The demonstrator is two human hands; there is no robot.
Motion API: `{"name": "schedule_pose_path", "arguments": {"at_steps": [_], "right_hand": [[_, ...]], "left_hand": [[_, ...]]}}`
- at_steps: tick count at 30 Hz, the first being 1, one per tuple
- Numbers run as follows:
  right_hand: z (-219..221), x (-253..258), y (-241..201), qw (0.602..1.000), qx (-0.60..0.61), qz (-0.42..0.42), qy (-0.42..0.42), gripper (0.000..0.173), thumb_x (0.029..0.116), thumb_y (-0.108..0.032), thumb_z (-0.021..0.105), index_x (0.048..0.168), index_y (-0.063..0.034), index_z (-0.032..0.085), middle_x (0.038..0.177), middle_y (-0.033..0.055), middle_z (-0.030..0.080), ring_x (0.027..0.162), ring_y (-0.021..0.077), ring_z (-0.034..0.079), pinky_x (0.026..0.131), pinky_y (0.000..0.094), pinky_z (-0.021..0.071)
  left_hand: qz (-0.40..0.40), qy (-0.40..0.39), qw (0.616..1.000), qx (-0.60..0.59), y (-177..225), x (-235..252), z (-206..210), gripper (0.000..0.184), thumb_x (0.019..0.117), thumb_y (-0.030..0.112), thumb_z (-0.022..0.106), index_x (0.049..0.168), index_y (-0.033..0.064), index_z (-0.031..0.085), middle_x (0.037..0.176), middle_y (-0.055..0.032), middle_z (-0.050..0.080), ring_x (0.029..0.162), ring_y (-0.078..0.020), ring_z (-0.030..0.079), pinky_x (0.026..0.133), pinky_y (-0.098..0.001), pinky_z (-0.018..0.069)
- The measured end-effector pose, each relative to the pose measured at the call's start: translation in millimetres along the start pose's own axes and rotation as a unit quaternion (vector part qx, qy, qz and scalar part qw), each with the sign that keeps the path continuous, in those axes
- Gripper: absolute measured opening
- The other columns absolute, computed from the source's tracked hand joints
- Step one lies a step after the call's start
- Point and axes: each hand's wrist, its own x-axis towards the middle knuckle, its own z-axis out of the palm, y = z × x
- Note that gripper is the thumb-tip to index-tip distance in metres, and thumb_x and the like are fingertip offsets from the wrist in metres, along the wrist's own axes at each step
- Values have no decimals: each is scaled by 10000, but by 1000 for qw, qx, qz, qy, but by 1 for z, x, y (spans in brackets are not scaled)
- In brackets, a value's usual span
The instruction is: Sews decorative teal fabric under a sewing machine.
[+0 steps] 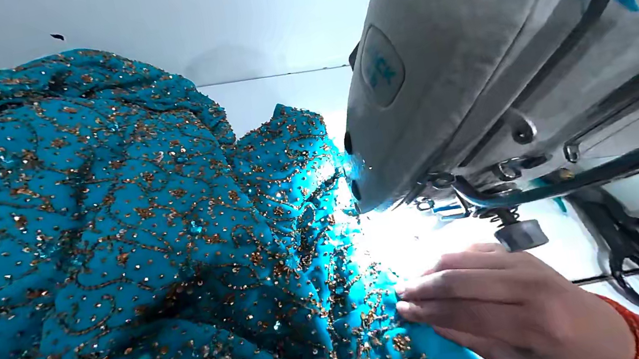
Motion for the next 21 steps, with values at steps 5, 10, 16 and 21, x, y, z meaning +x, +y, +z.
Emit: {"name": "schedule_pose_path", "arguments": {"at_steps": [5,10,16,21], "right_hand": [[-4,-2,0,1000,9,11,-6,211,1043,-155,507,1004,-105,708,989,49,744,857,158,668,748,262,521],[-7,-4,2,999,0,11,-34,230,1035,-160,488,990,-115,709,979,37,742,840,153,659,728,256,509],[-7,-2,1,999,13,18,-34,240,1045,-171,467,1025,-122,701,977,35,731,863,146,657,751,250,509],[1,2,-4,1000,18,15,-17,201,1065,-196,529,1039,-99,703,928,50,729,809,155,665,717,253,523]], "left_hand": [[-36,20,993,112,-39,26,32,672,1087,532,245,1310,36,641,1279,-140,692,1255,-311,627,1032,-464,494],[-32,36,983,175,-50,24,50,734,1071,577,200,1289,71,685,1236,-102,728,1158,-269,689,985,-426,525],[-1,71,985,159,-63,24,53,597,1083,515,281,1246,122,701,1232,-61,728,1189,-224,668,996,-375,519],[95,14,989,110,-105,16,35,484,1047,514,377,1262,201,677,1336,-14,668,1257,-167,606,1046,-380,476]]}}
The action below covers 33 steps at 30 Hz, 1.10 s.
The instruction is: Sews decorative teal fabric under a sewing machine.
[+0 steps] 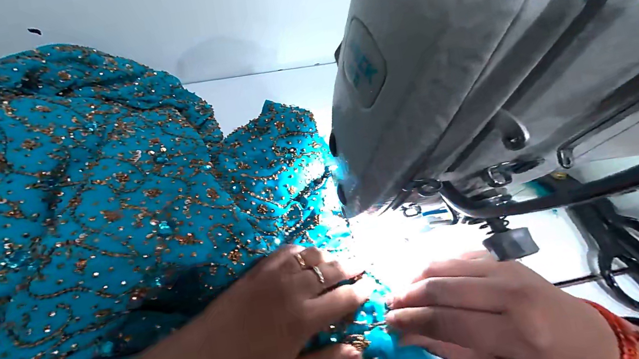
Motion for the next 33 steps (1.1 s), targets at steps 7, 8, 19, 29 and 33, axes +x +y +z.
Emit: {"name": "schedule_pose_path", "arguments": {"at_steps": [7,8,19,29,33], "right_hand": [[7,3,-1,999,32,-27,-22,297,1069,-321,521,1042,-122,739,1069,67,743,1081,199,680,916,300,540],[8,2,0,998,39,-35,-28,301,1070,-314,516,1031,-119,741,1068,70,744,1096,204,682,922,304,546],[6,-1,2,995,90,-47,-15,274,1041,-207,517,908,-64,709,890,87,708,970,207,688,861,287,559],[7,6,-9,999,43,20,10,240,1071,-223,491,1119,-77,674,1026,87,724,893,139,688,740,215,534],[11,9,-10,998,43,-13,-48,301,1101,-249,433,1251,-94,643,1203,82,699,982,205,642,821,272,510]], "left_hand": [[80,-5,997,5,-26,-3,-15,491,1051,502,361,1299,220,678,1334,-3,667,1231,-145,606,1012,-361,475],[61,2,998,16,-14,-3,-18,491,1066,497,339,1296,217,670,1309,1,670,1218,-150,606,1015,-366,470],[-160,26,982,-102,73,-15,-33,134,991,82,577,1042,-5,665,1022,-170,743,903,-267,735,728,-377,588],[-336,349,737,-472,55,-16,-30,123,994,319,611,1095,364,664,999,213,712,926,71,666,817,-137,563],[-190,227,854,-428,52,-21,-29,191,1072,336,507,1194,235,614,1122,95,714,1070,-7,678,943,-232,570]]}}
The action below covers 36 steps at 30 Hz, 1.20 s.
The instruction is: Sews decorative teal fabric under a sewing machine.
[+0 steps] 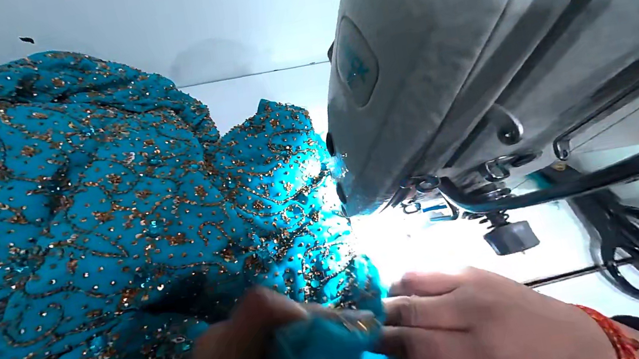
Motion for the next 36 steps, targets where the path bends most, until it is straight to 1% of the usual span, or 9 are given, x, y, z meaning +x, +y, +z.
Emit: {"name": "schedule_pose_path", "arguments": {"at_steps": [2,4,7,12,21,26,29,32,36], "right_hand": [[-1,-3,1,1000,-4,-15,23,249,1093,-214,437,1091,-101,659,1030,63,708,920,189,646,793,269,518],[-5,-7,1,997,-21,7,68,238,1071,-199,462,982,-91,654,905,68,705,820,161,667,708,248,527],[-5,-7,2,990,-81,66,94,161,1054,-202,480,1000,-107,598,871,61,643,748,139,618,614,217,481],[0,-5,6,990,-73,63,105,196,1071,-134,492,1153,-98,667,1114,77,727,973,130,689,796,199,529],[4,1,5,988,51,125,80,281,1122,-278,392,1132,-107,614,1048,55,701,947,85,669,791,192,525],[5,7,4,986,48,110,114,235,1106,-230,436,1107,-101,633,999,44,687,898,61,644,775,151,502],[2,6,5,986,57,104,117,239,1112,-238,422,1093,-101,616,1025,37,693,944,59,647,827,161,506],[-1,3,5,987,57,88,124,253,1103,-250,452,1071,-109,659,1065,24,718,1040,76,657,916,203,508],[-2,-3,7,989,27,56,131,225,1081,-220,500,1062,-98,687,1067,46,733,1121,136,665,976,254,527]], "left_hand": [[92,-98,987,92,-2,0,4,241,1108,258,415,1108,67,561,1097,-106,716,1038,-135,693,919,-263,555],[148,-148,965,156,-4,0,8,238,1085,176,398,1094,33,589,1130,-162,735,1008,-197,664,896,-250,482],[176,-171,952,185,-7,1,9,249,1078,178,392,1110,43,599,1186,-161,723,994,-213,649,872,-252,466],[128,-158,967,154,-4,1,9,215,1092,181,388,1139,50,552,1151,-139,722,1014,-168,644,902,-214,465],[10,-18,992,126,-1,0,11,254,1111,263,407,1181,37,500,1074,-66,681,1063,44,632,906,-137,512],[17,-36,992,117,-2,1,10,287,1106,307,420,1202,48,499,1070,-89,702,1047,-10,668,889,-172,545],[33,-38,983,179,-5,3,10,407,1037,432,565,1207,68,503,1068,-106,706,1033,-69,681,860,-203,556],[73,-29,955,285,-7,3,12,360,946,286,724,1163,68,539,1002,-107,697,967,-100,672,839,-170,534],[189,-58,911,361,-8,2,11,90,1053,133,530,1120,95,577,960,-86,665,867,-183,614,793,-214,492]]}}
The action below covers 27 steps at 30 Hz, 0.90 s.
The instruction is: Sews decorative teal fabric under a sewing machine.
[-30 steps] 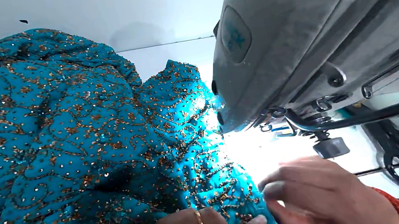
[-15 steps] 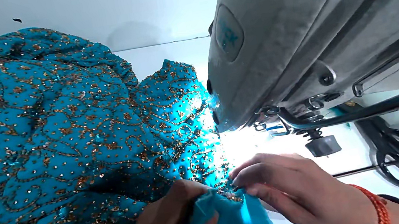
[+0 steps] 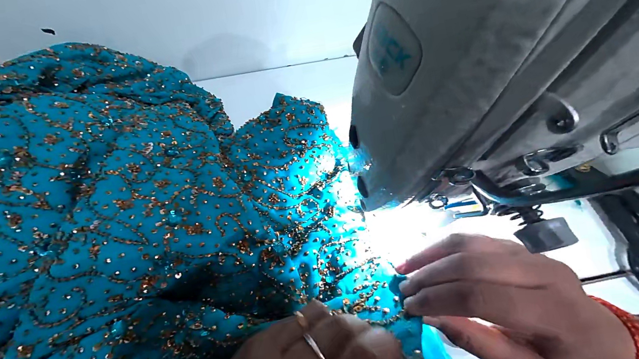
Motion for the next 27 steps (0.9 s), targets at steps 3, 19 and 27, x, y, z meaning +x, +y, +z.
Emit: {"name": "schedule_pose_path", "arguments": {"at_steps": [3,19,27], "right_hand": [[-1,-4,3,998,-32,-43,-24,196,1078,-175,482,1064,-76,651,1048,88,738,1068,164,696,916,261,545],[-5,-6,12,992,-37,-96,-70,234,1056,-162,444,988,-78,652,951,81,743,948,162,716,823,256,560],[-3,-7,11,991,-47,-115,-47,232,1025,-156,504,893,-87,682,904,69,760,949,174,723,847,275,560]], "left_hand": [[73,-34,996,25,1,-1,1,178,1063,66,458,1121,89,625,999,-88,690,860,-214,590,789,-267,466],[49,-81,994,61,5,15,23,236,1011,171,505,1174,39,613,1075,-143,700,872,-277,662,712,-336,532],[-2,-135,980,143,-13,8,34,650,943,578,449,1348,108,644,1309,-71,689,1235,-250,629,1015,-414,479]]}}
